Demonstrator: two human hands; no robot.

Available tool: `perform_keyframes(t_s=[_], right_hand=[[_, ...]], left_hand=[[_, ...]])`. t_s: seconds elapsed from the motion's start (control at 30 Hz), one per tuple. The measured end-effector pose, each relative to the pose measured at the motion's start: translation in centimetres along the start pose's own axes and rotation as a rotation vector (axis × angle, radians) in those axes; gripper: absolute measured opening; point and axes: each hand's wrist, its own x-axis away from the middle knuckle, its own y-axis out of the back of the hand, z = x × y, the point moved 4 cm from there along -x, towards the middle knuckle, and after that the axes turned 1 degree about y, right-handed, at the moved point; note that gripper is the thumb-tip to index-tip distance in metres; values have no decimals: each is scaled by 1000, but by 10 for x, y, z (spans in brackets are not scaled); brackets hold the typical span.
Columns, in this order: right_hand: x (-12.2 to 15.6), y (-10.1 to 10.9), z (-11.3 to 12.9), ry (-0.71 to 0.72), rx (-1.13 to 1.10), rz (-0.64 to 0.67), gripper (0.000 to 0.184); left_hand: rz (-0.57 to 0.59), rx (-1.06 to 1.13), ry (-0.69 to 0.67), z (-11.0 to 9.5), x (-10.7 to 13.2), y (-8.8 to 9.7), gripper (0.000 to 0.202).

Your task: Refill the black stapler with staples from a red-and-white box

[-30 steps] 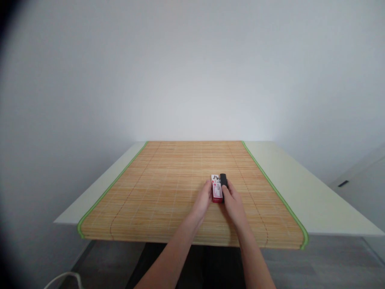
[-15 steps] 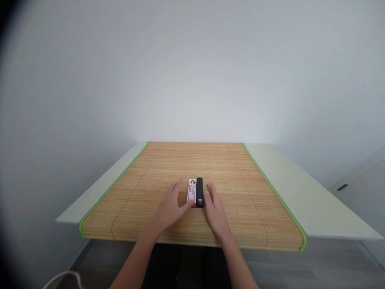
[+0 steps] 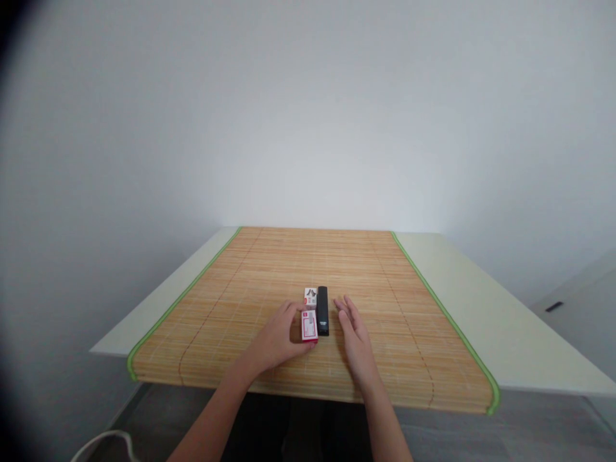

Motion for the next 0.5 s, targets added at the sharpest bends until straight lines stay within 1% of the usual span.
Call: perform_keyframes(t_s=[0.07,0.13,0.23,0.33,0.4,0.5], right_hand=[[0,1,-1,11,5,-5,59],[0,2,-1,18,31,0,59],[1,3,0,17,76,23,60],[1,3,2,10,89,34,60],[1,3,3,-2,65,24,59],[2,2,4,-17,25,15,57]], left_hand=[[-13,19,5,1,3,0,56],[-50,41,43,8,2,4,58],[-164,34,144,34,-6,18,60],[-259,-63,217,64,-19,36,56],[-262,-156,251,81,-27,44,56],[-225,-279,326,99,-34,52,61]])
